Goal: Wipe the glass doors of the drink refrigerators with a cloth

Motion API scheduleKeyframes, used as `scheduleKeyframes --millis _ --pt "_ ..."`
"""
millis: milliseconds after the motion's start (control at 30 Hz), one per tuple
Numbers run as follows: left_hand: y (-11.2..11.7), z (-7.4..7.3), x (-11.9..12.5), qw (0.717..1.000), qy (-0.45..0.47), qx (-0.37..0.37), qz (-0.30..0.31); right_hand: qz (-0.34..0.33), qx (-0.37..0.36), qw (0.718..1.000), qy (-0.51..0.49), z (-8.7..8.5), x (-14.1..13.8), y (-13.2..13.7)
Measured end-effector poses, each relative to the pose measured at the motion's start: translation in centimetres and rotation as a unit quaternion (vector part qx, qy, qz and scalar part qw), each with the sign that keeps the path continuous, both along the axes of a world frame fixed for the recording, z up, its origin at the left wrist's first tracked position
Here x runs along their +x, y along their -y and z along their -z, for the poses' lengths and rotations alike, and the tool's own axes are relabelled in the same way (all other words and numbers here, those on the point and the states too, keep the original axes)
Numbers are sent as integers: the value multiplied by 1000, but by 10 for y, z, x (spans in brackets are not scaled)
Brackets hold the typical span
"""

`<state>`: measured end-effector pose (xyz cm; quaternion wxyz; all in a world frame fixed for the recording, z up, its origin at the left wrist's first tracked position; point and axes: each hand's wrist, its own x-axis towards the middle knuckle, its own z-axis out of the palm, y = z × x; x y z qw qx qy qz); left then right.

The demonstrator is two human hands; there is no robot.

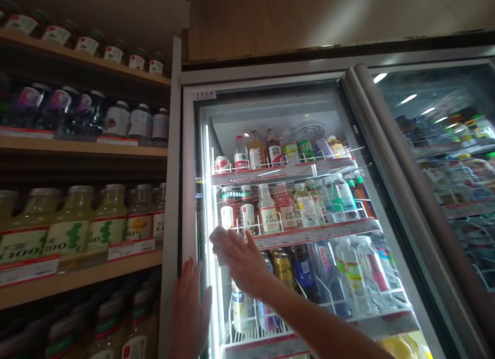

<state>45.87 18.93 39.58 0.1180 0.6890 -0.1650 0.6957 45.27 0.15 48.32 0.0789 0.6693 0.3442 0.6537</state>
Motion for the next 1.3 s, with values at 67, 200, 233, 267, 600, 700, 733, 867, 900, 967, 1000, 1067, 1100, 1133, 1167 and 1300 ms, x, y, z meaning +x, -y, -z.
scheduleKeyframes --millis 67,200,233,267,600,700,733,867,900,967,1000,1067,1100,1133,1167,1300 --pt "-2 0 -3 1000 -2 8 11 -12 -71 997 4 10 -3 -6" --pt "1 -6 -8 999 -10 -2 38 22 120 991 -55 -16 -7 0" --pt "3 -7 -8 999 -9 -4 44 30 159 985 -62 -19 -7 2" --pt "6 -7 -8 999 -9 -2 47 34 163 984 -58 -17 -8 5" --pt "43 26 9 998 -3 56 -13 110 408 904 69 41 -1 163" --pt "52 26 9 999 -30 23 -23 110 381 916 66 45 -2 162" --pt "54 25 8 999 -38 15 -25 109 312 942 53 50 -3 158" --pt "54 24 4 998 -49 10 -26 129 229 964 27 59 -12 187" --pt "53 25 3 998 -51 16 -24 141 306 941 38 58 -13 204" --pt "52 28 1 998 -58 24 -19 149 469 866 84 55 -14 232" --pt "53 29 0 997 -65 25 -17 146 513 840 97 57 -12 238" --pt "56 30 -1 997 -76 9 -19 137 491 855 90 67 -10 231" --pt "57 30 -2 996 -81 1 -23 132 429 891 70 75 -9 220" --pt "59 30 -2 996 -85 -5 -28 127 348 928 46 82 -9 208" --pt "61 30 -2 996 -85 -9 -34 122 261 957 21 88 -10 198" --pt "64 32 -4 996 -84 -6 -42 121 277 953 22 81 -14 187"
